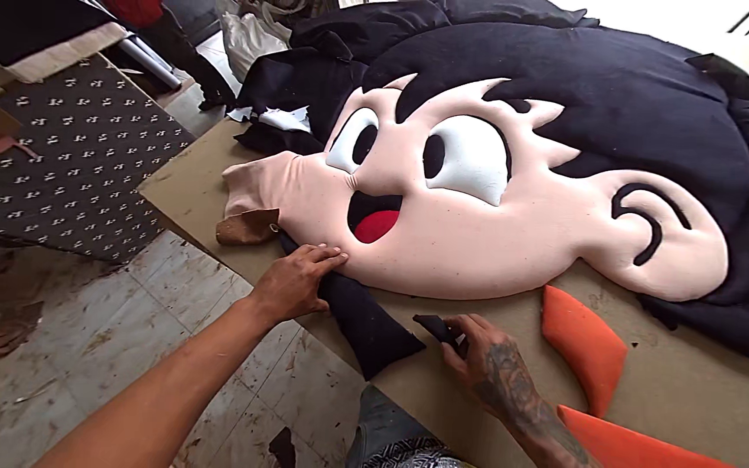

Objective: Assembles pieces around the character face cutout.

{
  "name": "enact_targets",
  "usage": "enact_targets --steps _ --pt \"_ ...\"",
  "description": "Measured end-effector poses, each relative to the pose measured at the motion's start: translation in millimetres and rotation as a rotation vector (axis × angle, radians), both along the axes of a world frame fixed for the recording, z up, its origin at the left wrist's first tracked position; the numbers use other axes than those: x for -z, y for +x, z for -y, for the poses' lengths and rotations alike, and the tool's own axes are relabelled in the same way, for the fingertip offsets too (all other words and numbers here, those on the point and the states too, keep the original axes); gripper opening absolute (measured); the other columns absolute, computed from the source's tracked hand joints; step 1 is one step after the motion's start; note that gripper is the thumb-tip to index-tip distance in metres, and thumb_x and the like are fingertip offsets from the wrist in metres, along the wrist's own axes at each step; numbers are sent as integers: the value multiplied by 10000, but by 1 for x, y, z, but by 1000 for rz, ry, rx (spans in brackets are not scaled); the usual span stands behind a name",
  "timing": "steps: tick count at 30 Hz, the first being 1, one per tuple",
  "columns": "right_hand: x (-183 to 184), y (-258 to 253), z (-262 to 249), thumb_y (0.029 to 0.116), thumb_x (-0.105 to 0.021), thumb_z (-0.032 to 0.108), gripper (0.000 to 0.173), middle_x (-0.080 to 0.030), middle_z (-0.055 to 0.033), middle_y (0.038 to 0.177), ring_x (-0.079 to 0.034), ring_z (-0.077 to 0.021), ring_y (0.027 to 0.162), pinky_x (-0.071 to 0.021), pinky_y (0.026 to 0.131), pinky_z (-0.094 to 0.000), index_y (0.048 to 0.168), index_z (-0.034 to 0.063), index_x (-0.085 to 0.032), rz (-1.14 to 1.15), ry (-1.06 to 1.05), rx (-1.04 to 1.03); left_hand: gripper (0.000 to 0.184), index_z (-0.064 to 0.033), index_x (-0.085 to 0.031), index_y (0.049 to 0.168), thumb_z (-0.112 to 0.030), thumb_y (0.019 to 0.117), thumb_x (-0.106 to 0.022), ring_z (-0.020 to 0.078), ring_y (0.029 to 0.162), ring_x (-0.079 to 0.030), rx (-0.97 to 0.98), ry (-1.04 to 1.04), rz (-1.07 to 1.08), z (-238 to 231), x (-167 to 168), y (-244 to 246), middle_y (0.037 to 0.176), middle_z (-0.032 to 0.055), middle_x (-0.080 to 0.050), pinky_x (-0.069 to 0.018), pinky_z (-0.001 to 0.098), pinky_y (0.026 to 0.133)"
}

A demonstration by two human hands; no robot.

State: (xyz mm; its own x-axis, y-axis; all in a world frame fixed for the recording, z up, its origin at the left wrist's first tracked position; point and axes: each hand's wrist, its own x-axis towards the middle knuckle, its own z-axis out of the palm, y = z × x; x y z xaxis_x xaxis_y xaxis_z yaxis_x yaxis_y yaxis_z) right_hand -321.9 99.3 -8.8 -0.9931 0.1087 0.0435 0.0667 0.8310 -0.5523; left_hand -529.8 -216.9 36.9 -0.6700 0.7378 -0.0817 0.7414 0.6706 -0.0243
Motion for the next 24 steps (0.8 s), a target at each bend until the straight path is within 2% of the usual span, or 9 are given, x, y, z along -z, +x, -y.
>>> enact_targets --steps 4,7,9,12,16,20,24 --pt "-8 -38 32 852 -691 381 289 -736 40 905 -693 -109 740 -593 667 -338 1056 190 -763 35 19 -15 955 -298 -627 1416 -507 542 -950 172 1363 -542 -9 11 13 -1 0 0 1453 -62 -604 -521 382 1056" --pt "-4 -55 54 864 -730 395 286 -729 20 911 -699 -132 745 -600 664 -357 1055 185 -764 -35 47 -19 944 -296 -618 1424 -507 563 -945 170 1366 -537 -12 9 30 0 0 1 1463 -64 -595 -518 381 1059" --pt "1 -58 58 907 -704 432 319 -723 16 909 -691 -133 731 -596 648 -351 1104 189 -765 -96 40 -36 947 -291 -619 1423 -507 560 -943 171 1366 -537 -6 16 26 1 1 0 1460 -63 -598 -509 371 1067" --pt "3 -52 44 938 -653 374 272 -729 47 899 -693 -100 727 -604 649 -332 1119 208 -771 -116 -5 -45 942 -285 -616 1429 -502 571 -937 173 1369 -535 3 27 25 1 1 0 1458 -63 -601 -497 367 1080" --pt "-2 -49 41 919 -648 461 322 -735 89 848 -677 -67 695 -595 656 -335 1080 216 -781 -19 -5 -39 930 -278 -625 1421 -476 570 -944 197 1362 -544 8 35 37 2 1 0 1451 -48 -609 -503 387 1074" --pt "-6 -65 63 879 -724 428 283 -733 2 887 -714 -172 772 -598 670 -402 1012 183 -779 20 109 -32 931 -280 -631 1413 -497 560 -937 185 1353 -549 21 36 24 2 1 -2 1448 -59 -610 -506 372 1066" --pt "-14 -68 65 812 -728 389 265 -710 -23 835 -701 -203 719 -565 592 -414 948 163 -746 77 219 -16 944 -282 -625 1421 -502 557 -937 189 1354 -547 24 30 26 2 1 -1 1448 -60 -610 -511 371 1056"
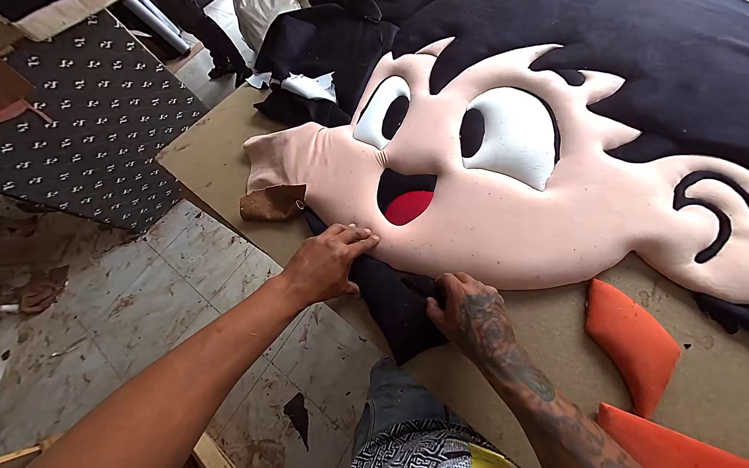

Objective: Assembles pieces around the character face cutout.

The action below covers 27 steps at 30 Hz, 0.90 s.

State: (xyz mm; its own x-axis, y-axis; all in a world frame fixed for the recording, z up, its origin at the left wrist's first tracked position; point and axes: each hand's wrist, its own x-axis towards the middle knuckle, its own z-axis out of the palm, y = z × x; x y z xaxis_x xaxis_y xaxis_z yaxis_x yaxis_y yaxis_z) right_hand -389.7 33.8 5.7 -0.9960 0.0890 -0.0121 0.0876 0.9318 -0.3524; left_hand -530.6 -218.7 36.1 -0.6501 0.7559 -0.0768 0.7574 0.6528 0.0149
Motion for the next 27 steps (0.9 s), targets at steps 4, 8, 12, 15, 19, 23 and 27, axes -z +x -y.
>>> enact_targets --steps 4,8,12,15,19,23,27 --pt "-14 19 -17 828 -686 387 355 -669 -51 740 -681 -247 610 -540 518 -450 1077 136 -656 22 73 47 934 -275 -629 1415 -507 563 -936 211 1349 -554 1 23 10 1 0 -1 1440 -40 -617 -524 402 1045" --pt "-12 31 -49 974 -596 335 303 -680 -21 767 -673 -221 609 -546 505 -433 1245 236 -687 -130 58 -138 933 -284 -615 1429 -524 581 -924 198 1363 -539 -3 7 18 1 2 -2 1455 -51 -605 -504 383 1067" --pt "-6 14 -69 904 -604 11 675 -646 -82 1163 -661 -266 955 -572 665 -403 1433 429 -565 -142 106 -594 931 -288 -610 1432 -542 589 -911 184 1367 -532 6 -4 18 3 3 -3 1456 -58 -602 -494 368 1080" --pt "8 9 -71 906 -608 42 454 -635 -76 1056 -653 -261 902 -556 628 -386 1242 339 -676 -163 157 -686 942 -283 -624 1420 -523 561 -927 199 1347 -553 13 17 -4 0 3 -2 1441 -48 -615 -520 384 1046" --pt "-4 24 -70 969 -623 266 188 -617 -46 928 -638 -245 842 -532 591 -362 1126 270 -724 -187 170 -534 939 -274 -624 1423 -503 566 -932 202 1348 -553 9 22 -4 2 2 -1 1448 -47 -610 -512 382 1059" --pt "-16 43 -61 976 -558 513 349 -652 34 946 -649 -127 876 -567 678 -321 1039 227 -748 -101 -52 -205 951 -274 -619 1429 -502 562 -934 201 1362 -544 8 28 -1 3 3 -1 1452 -50 -608 -518 392 1055" --pt "-13 43 -65 961 -660 411 301 -743 11 857 -702 -123 674 -608 621 -306 1120 159 -702 270 -861 213 957 -279 -624 1426 -510 553 -940 206 1357 -550 23 37 -15 4 5 -3 1451 -48 -608 -524 403 1046"
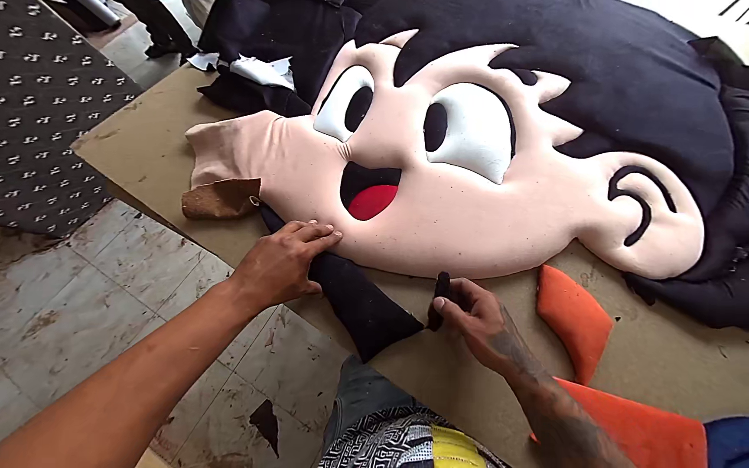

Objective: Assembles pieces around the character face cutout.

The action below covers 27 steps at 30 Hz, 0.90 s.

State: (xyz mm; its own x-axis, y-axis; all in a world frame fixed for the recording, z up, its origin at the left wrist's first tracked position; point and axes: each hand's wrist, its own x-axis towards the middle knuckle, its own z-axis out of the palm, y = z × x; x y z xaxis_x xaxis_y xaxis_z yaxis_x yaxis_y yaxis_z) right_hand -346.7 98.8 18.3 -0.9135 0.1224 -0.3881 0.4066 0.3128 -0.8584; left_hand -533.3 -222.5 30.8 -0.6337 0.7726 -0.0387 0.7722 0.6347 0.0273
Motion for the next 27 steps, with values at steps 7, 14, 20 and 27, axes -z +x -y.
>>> enact_targets --steps 7,14,20,27 --pt "23 12 10 995 -615 129 557 -742 -176 1071 -748 -328 801 -652 701 -436 1521 181 -440 -89 -497 148 944 -286 -626 1421 -524 561 -936 214 1346 -556 -8 -11 0 0 -1 0 1458 -47 -601 -543 422 1016" --pt "40 -3 29 989 -601 129 211 -709 28 1290 -696 -116 1149 -627 904 -322 1110 211 -753 -851 403 -96 954 -284 -617 1432 -513 563 -937 209 1360 -546 -23 -18 14 0 -2 3 1464 -42 -600 -518 403 1056" --pt "43 -6 22 948 -604 107 393 -612 -16 1416 -595 -199 1266 -545 1008 -377 1249 331 -725 -710 636 -403 940 -280 -621 1429 -503 573 -938 208 1362 -544 -23 -21 19 0 -4 2 1468 -43 -595 -522 397 1048" --pt "32 -7 36 968 -594 356 258 -722 28 1149 -699 -142 976 -598 796 -332 1151 251 -743 -552 714 -269 946 -293 -615 1431 -524 567 -922 189 1369 -534 -28 -11 9 1 -1 0 1465 -58 -595 -506 378 1067"
